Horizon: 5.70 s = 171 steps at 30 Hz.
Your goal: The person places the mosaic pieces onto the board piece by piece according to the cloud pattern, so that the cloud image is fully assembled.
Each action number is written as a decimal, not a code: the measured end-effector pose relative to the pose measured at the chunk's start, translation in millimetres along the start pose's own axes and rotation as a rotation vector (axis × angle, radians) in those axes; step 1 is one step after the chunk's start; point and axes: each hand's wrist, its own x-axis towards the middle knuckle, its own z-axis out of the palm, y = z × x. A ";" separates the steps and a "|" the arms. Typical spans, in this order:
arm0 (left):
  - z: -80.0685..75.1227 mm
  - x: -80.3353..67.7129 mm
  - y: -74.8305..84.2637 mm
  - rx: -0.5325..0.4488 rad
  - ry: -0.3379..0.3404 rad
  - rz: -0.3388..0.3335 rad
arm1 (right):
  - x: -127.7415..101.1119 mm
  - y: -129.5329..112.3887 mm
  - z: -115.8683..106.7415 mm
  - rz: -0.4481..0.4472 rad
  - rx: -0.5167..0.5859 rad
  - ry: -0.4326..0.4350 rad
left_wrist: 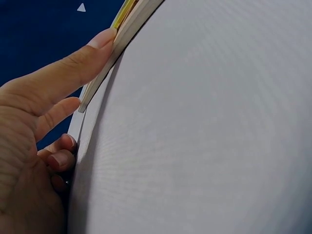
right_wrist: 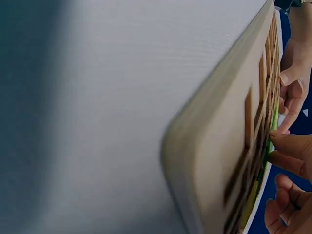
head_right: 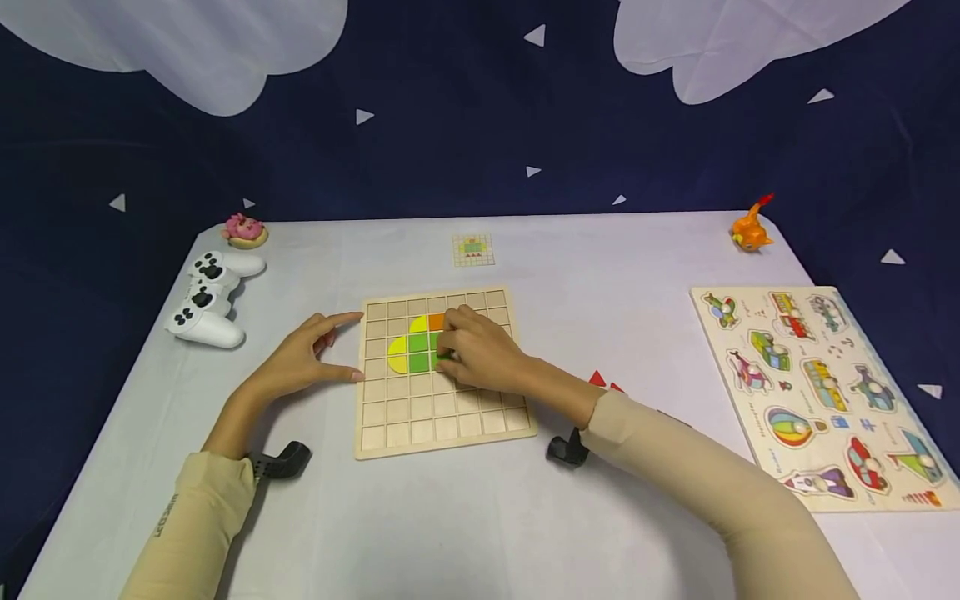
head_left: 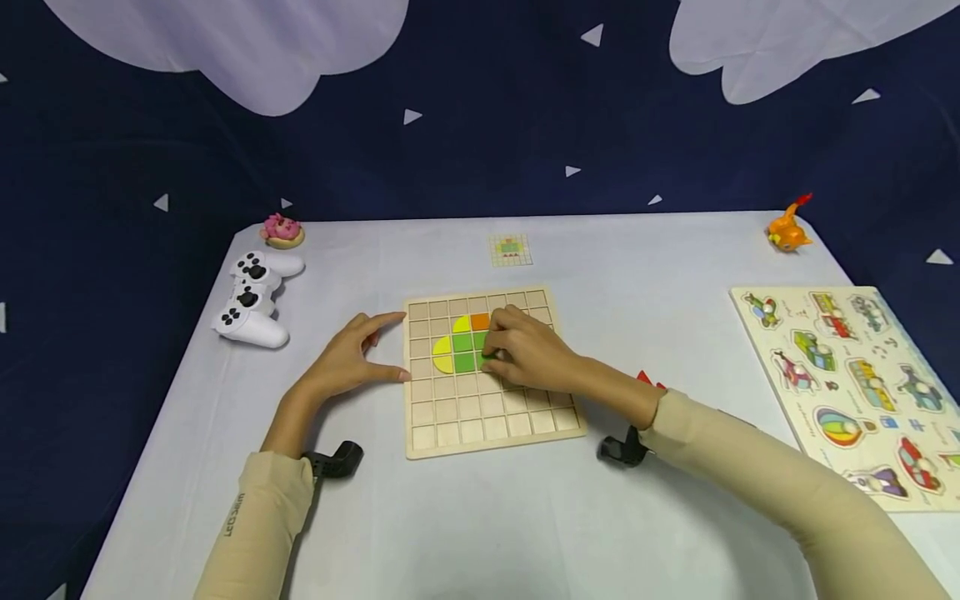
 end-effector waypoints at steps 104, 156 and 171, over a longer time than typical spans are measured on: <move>2.0 1.6 -1.1 0.016 0.003 0.001 | -19.7 28.0 -28.7 -0.092 -0.119 -0.030; 1.2 -1.1 -0.1 0.000 0.011 0.006 | -133.7 50.5 -60.4 -0.013 -0.175 0.010; 1.9 -0.7 0.6 0.001 0.009 0.004 | -132.7 50.8 -55.2 -0.070 -0.171 0.034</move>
